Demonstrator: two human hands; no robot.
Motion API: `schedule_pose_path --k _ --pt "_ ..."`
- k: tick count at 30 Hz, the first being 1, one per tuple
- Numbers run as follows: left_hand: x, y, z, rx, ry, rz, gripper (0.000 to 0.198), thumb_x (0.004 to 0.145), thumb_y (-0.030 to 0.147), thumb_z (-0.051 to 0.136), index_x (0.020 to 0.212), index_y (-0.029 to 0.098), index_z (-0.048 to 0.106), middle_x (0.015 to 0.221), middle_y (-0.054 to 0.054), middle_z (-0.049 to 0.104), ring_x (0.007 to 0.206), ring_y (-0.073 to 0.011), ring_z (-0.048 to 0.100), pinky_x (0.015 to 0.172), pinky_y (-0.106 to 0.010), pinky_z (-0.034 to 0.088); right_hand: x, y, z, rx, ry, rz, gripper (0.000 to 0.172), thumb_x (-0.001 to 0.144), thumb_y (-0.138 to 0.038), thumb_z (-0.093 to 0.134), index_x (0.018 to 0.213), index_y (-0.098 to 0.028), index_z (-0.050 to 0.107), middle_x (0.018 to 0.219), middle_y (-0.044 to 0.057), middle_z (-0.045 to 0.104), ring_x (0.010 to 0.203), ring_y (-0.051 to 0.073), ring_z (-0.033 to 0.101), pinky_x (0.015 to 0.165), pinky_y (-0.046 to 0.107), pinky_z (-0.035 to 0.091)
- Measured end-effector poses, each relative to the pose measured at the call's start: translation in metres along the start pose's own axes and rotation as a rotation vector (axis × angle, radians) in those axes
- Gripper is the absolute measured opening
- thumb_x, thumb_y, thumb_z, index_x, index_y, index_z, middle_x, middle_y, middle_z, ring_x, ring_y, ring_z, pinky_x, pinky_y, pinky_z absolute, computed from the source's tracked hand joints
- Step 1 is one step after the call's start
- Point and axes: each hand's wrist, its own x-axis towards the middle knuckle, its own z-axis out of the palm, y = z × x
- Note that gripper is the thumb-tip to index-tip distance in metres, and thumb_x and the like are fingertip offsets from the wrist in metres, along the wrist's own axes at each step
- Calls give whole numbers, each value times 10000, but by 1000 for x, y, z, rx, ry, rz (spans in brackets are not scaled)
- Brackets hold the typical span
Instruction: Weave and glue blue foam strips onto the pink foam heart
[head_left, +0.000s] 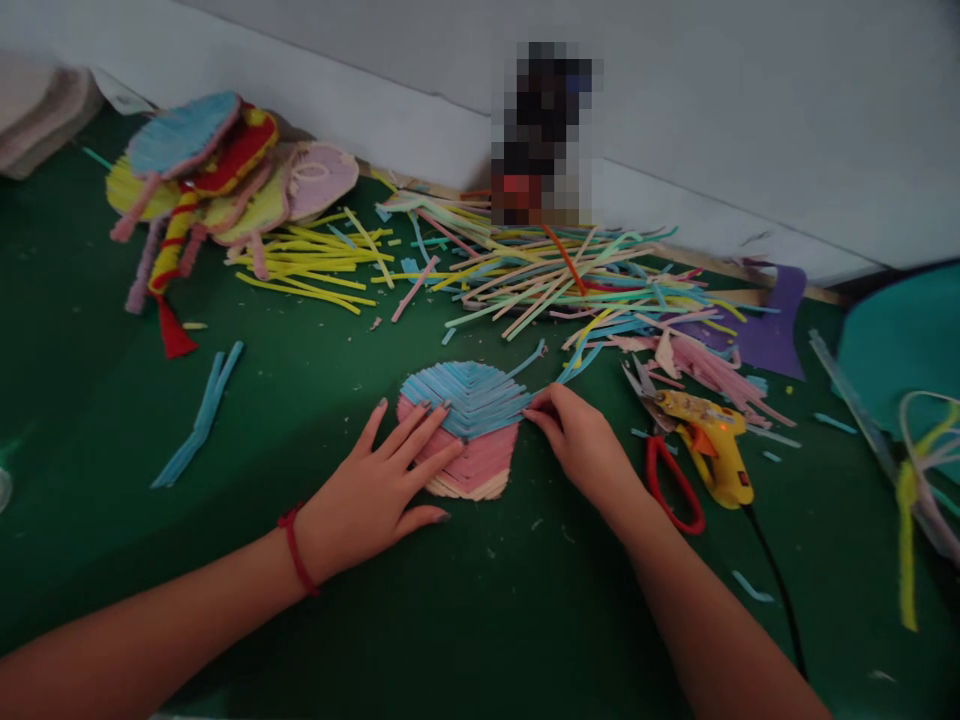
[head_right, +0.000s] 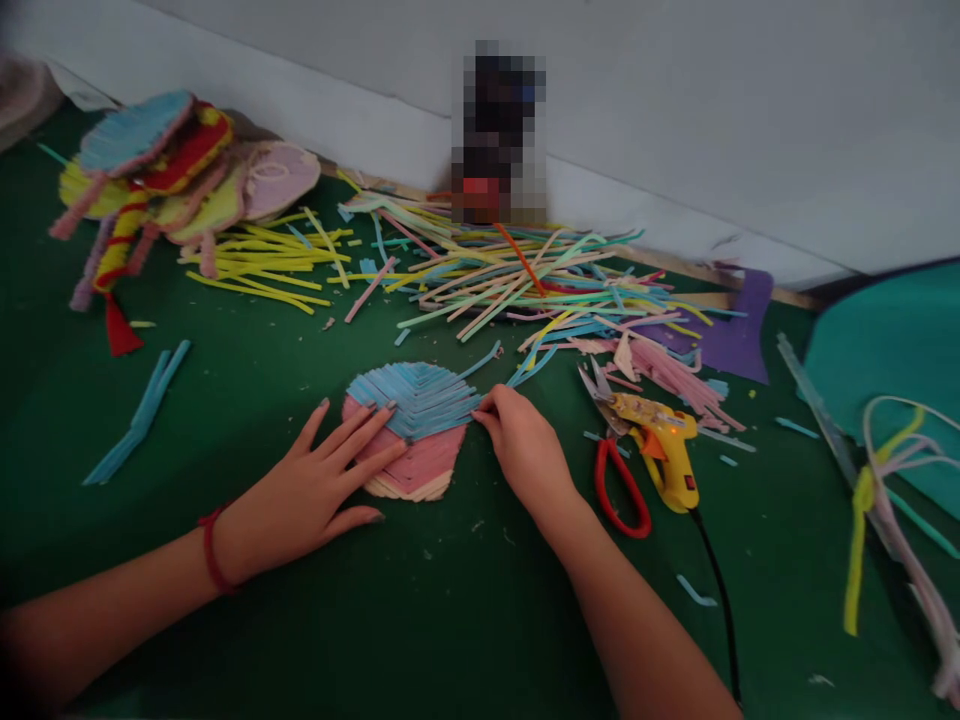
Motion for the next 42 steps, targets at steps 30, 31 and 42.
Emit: schedule_pose_path --k 30,31,42 --pt "0 0 0 46 -22 29 607 913 581 354 1417 245 377 1530 -158 260 1376 -341 304 1094 -608 154 -53 -13 12 -509 45 -205 475 959 -331 397 1419 -215 393 1486 97 366 1385 277 300 1098 525 284" --pt "0 0 0 48 -21 29 606 914 581 351 1418 246 375 1531 -156 258 1377 -340 302 1094 -606 153 -54 -14 13 -522 38 -199 489 959 -349 393 1430 -221 374 1495 100 348 1390 285 287 1096 534 278" --pt "0 0 0 21 0 23 613 908 575 378 1429 251 356 1533 -153 254 1379 -339 298 1103 -605 138 -58 -18 21 -503 63 -172 634 942 -441 391 1497 -211 189 1496 150 334 1397 307 263 1092 561 254"
